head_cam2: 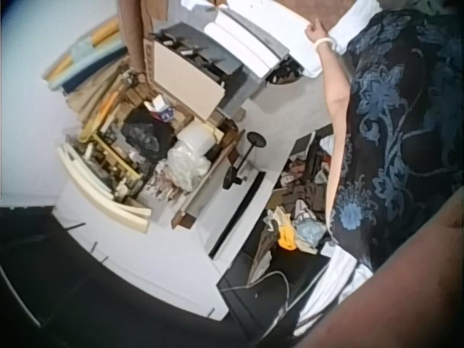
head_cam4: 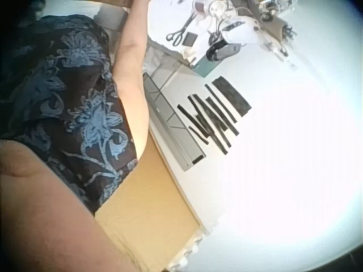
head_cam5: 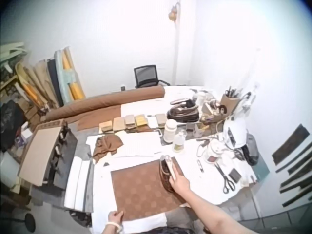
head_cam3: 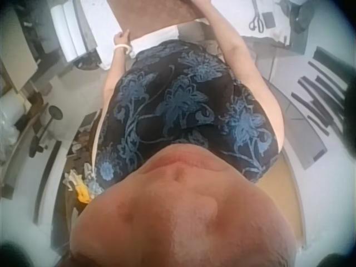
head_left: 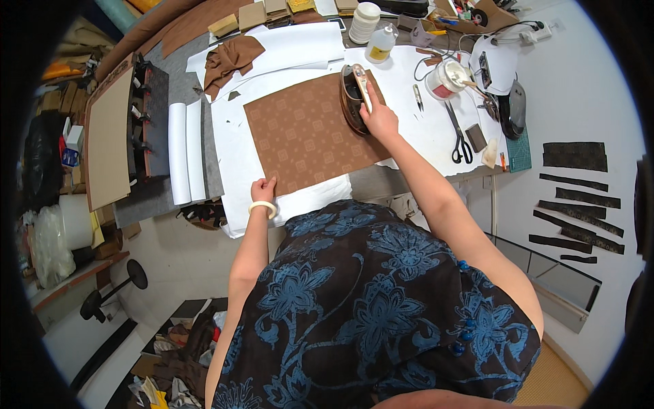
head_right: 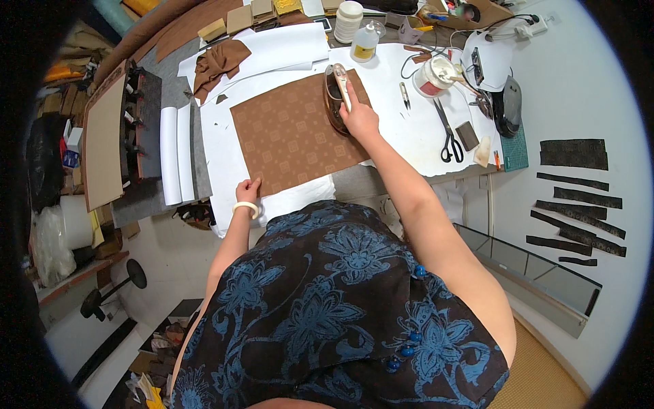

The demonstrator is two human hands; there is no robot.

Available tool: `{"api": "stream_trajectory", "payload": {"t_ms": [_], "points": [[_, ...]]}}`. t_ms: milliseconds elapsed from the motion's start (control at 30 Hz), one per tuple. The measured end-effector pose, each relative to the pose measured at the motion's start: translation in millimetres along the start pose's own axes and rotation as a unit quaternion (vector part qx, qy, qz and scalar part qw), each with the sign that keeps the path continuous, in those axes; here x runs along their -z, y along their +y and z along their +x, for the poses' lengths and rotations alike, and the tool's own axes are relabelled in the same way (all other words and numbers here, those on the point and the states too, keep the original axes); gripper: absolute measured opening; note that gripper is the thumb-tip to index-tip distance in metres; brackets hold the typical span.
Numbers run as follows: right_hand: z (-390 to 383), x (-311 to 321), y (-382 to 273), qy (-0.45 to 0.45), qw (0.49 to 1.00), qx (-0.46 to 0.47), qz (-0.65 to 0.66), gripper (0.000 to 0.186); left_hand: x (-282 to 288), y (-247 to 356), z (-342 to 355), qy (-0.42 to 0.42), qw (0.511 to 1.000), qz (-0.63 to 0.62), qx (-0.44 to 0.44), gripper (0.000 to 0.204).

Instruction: The person cuts a brown patterned fabric piece using shears on a white worktable, then irons the cut piece with a steam iron. They flip the fabric over and continue ironing the reverse side. The workspace contains various sewing tools and fabric scraps.

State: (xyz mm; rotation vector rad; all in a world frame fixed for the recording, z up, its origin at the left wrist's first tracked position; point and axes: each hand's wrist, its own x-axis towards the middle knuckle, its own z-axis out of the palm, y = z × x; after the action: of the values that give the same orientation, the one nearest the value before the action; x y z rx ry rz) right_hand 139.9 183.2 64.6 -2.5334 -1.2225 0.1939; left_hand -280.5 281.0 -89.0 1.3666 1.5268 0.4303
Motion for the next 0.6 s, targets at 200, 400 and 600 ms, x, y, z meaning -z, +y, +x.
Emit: {"api": "stream_trajectory", "payload": {"t_ms": [200, 400, 600], "points": [[1, 0, 2, -0.010, 1.000, -0.011, 0.001, 0.079, -3, 0, -1, 0.000, 0.999, -0.032, 0.025, 0.029], [1, 0, 2, -0.014, 1.000, -0.008, -0.007, 0.078, 1, 7, -3, -0.020, 0.999, 0.006, 0.024, 0.034], [0, 2, 4, -0.009, 1.000, -0.001, -0.029, 0.078, 3, 9, -4, -0.030, 0.999, -0.002, 0.045, 0.037]]}}
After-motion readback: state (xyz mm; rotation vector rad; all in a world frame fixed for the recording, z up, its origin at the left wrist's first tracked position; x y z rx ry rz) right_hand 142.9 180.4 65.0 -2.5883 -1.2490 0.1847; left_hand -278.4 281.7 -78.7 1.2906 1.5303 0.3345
